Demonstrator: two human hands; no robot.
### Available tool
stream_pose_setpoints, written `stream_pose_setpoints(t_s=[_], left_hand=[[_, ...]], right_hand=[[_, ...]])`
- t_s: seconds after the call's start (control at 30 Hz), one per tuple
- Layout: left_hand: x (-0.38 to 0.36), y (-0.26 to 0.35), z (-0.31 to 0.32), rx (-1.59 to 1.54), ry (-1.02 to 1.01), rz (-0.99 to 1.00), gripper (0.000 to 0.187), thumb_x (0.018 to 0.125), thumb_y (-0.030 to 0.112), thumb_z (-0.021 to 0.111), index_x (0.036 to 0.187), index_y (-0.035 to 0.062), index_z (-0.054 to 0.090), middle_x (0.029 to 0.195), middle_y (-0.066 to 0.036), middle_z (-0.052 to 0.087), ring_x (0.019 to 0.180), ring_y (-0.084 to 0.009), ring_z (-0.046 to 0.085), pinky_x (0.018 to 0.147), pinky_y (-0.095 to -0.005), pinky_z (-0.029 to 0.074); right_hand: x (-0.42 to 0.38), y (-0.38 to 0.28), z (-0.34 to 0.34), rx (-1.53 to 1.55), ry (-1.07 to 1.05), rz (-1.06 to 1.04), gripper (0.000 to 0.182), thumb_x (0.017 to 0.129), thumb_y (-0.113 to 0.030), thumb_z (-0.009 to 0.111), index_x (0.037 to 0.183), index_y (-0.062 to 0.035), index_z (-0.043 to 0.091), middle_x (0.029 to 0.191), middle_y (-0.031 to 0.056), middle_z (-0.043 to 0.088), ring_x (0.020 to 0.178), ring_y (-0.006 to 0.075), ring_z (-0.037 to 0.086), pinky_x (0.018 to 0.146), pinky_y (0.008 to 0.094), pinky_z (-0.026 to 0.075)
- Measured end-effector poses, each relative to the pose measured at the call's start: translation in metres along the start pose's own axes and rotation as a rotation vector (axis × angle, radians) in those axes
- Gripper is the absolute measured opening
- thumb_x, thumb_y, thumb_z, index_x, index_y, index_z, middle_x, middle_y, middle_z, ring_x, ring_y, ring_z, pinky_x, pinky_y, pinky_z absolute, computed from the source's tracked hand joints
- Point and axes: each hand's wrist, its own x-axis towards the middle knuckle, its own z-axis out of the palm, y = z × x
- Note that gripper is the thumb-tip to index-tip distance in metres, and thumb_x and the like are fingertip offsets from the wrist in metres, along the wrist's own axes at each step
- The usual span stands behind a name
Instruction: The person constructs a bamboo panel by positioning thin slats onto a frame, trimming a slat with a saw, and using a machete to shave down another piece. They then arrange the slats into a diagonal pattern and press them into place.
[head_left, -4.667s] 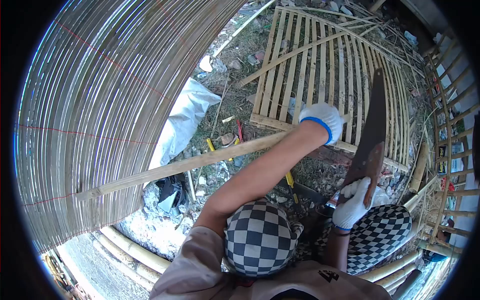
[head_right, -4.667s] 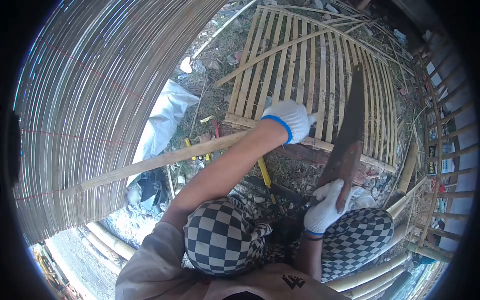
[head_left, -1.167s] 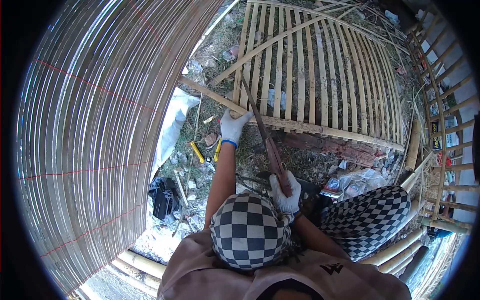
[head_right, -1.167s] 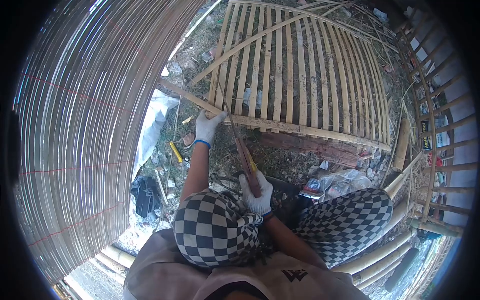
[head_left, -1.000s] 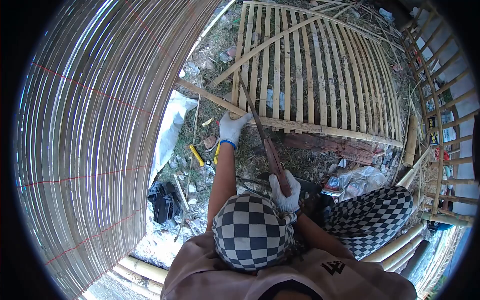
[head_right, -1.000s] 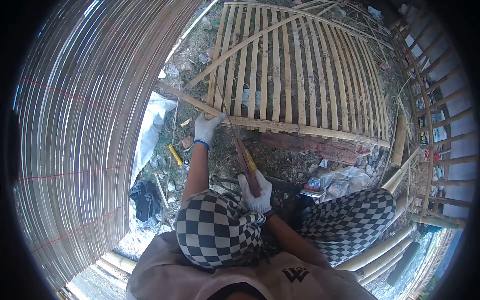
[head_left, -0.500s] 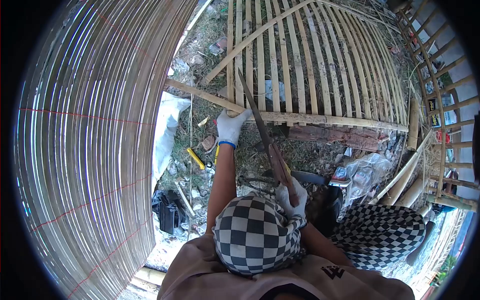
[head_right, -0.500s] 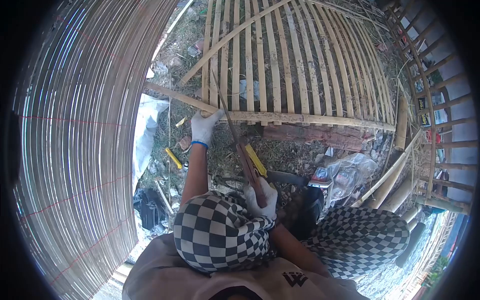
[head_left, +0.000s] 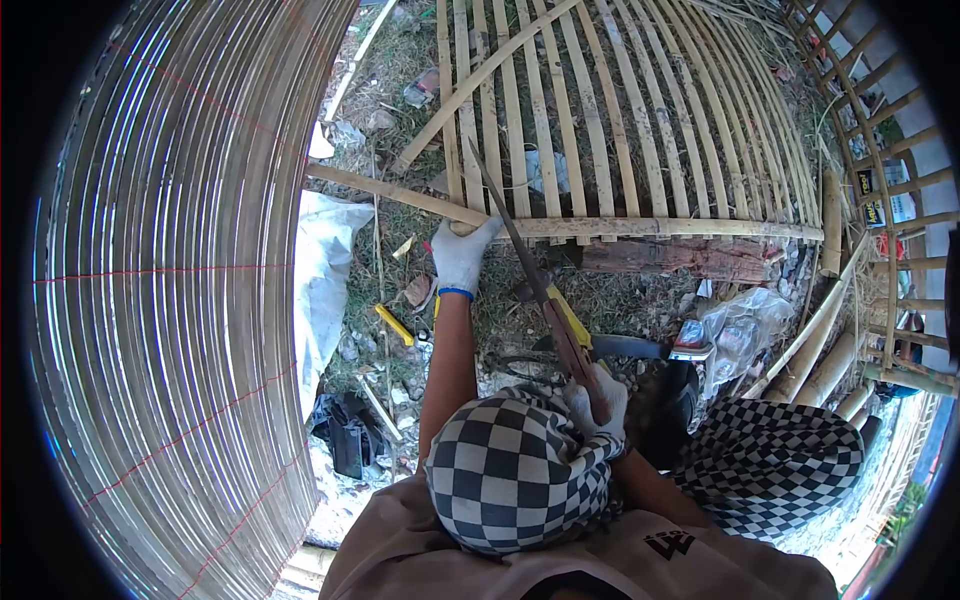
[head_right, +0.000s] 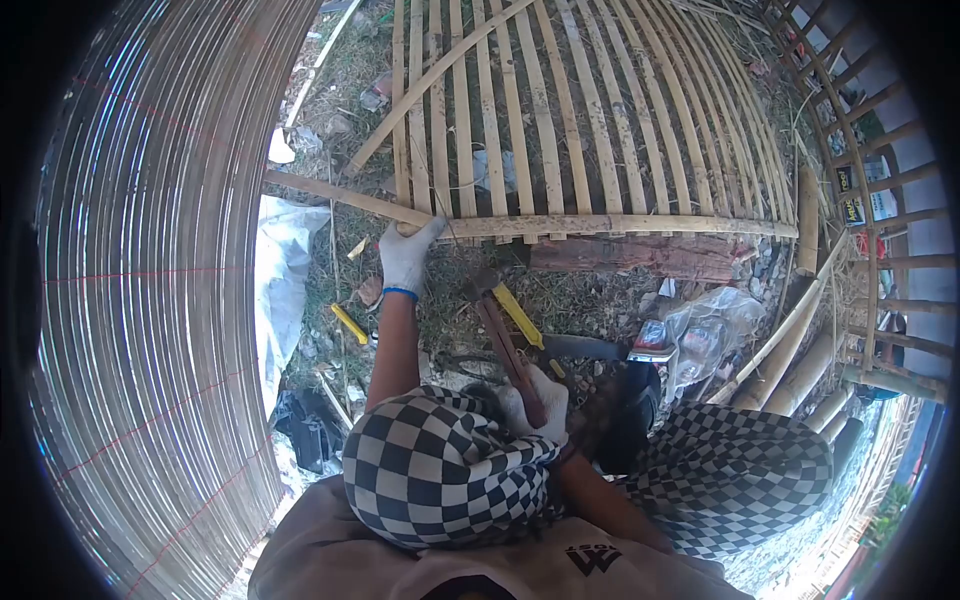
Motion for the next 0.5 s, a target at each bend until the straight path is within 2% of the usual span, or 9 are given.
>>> stream_pose_setpoints(t_s=[0.03,0.13,0.2,0.3,0.33,0.37,0.47,0.5], left_hand=[[0.0,0.001,0.001,-0.009,0.001,0.0,0.042,0.084,0.013,0.088,0.117,-0.0043,0.069,0.105,-0.007,0.076,0.093,-0.0144,0.071,0.087,-0.0296,0.055],[0.0,0.003,0.001,0.032,0.014,0.007,0.048,0.08,0.015,0.091,0.117,-0.0057,0.067,0.105,-0.009,0.075,0.091,-0.0152,0.071,0.084,-0.0294,0.057],[0.0,0.002,0.001,0.034,0.019,0.014,0.051,0.079,0.016,0.092,0.116,-0.0064,0.066,0.105,-0.01,0.075,0.09,-0.0156,0.071,0.083,-0.0293,0.058],[0.0,-0.001,-0.001,0.003,0.018,0.017,0.051,0.079,0.016,0.092,0.116,-0.0062,0.066,0.105,-0.01,0.075,0.09,-0.0158,0.071,0.083,-0.0296,0.058],[0.0,0.0,0.0,0.008,0.022,0.024,0.051,0.079,0.016,0.092,0.116,-0.0061,0.066,0.105,-0.01,0.075,0.09,-0.0158,0.071,0.083,-0.0297,0.058],[-0.001,0.0,0.001,0.013,0.025,0.031,0.051,0.079,0.016,0.092,0.116,-0.0061,0.066,0.105,-0.01,0.075,0.09,-0.0157,0.071,0.083,-0.0298,0.058],[-0.001,-0.002,0.001,0.008,0.016,0.024,0.051,0.079,0.016,0.092,0.116,-0.0059,0.066,0.105,-0.01,0.075,0.09,-0.0156,0.071,0.083,-0.03,0.058],[0.001,-0.004,0.001,-0.001,0.023,0.026,0.051,0.079,0.016,0.092,0.116,-0.0059,0.066,0.105,-0.01,0.075,0.09,-0.0155,0.071,0.083,-0.0299,0.058]], right_hand=[[-0.002,0.001,0.002,0.003,0.016,-0.004,0.034,0.096,-0.033,0.071,0.099,-0.0005,0.063,0.072,0.0069,0.056,0.066,0.0159,0.054,0.064,0.0346,0.047],[0.014,-0.017,-0.001,-0.03,-0.029,-0.051,0.041,0.101,-0.041,0.064,0.101,-0.0001,0.066,0.08,0.0109,0.064,0.068,0.022,0.06,0.063,0.0373,0.047],[0.012,-0.007,0.001,0.1,-0.011,-0.024,0.041,0.101,-0.041,0.063,0.1,-0.0002,0.066,0.08,0.0127,0.064,0.067,0.0237,0.06,0.062,0.0385,0.046],[0.001,-0.003,-0.002,0.115,-0.004,-0.02,0.025,0.099,-0.025,0.064,0.103,-0.0001,0.066,0.085,0.0088,0.064,0.071,0.0184,0.06,0.063,0.034,0.047],[-0.001,-0.004,-0.004,0.162,-0.015,0.03,0.013,0.097,-0.009,0.064,0.105,0.0001,0.067,0.09,0.0039,0.065,0.075,0.0124,0.06,0.066,0.0294,0.048],[-0.004,-0.006,-0.006,0.208,-0.025,0.079,0.015,0.096,0.007,0.064,0.108,0.0003,0.069,0.095,-0.001,0.066,0.08,0.0064,0.059,0.068,0.0248,0.05],[0.021,-0.027,-0.011,-0.127,-0.156,-0.051,0.015,0.096,-0.003,0.069,0.11,0.0006,0.069,0.091,0.0014,0.068,0.082,0.0065,0.061,0.068,0.0257,0.05],[0.019,-0.024,-0.011,-0.095,-0.125,-0.063,0.015,0.096,-0.01,0.069,0.107,0.0002,0.068,0.086,0.0025,0.066,0.078,0.0079,0.06,0.066,0.0275,0.049]])
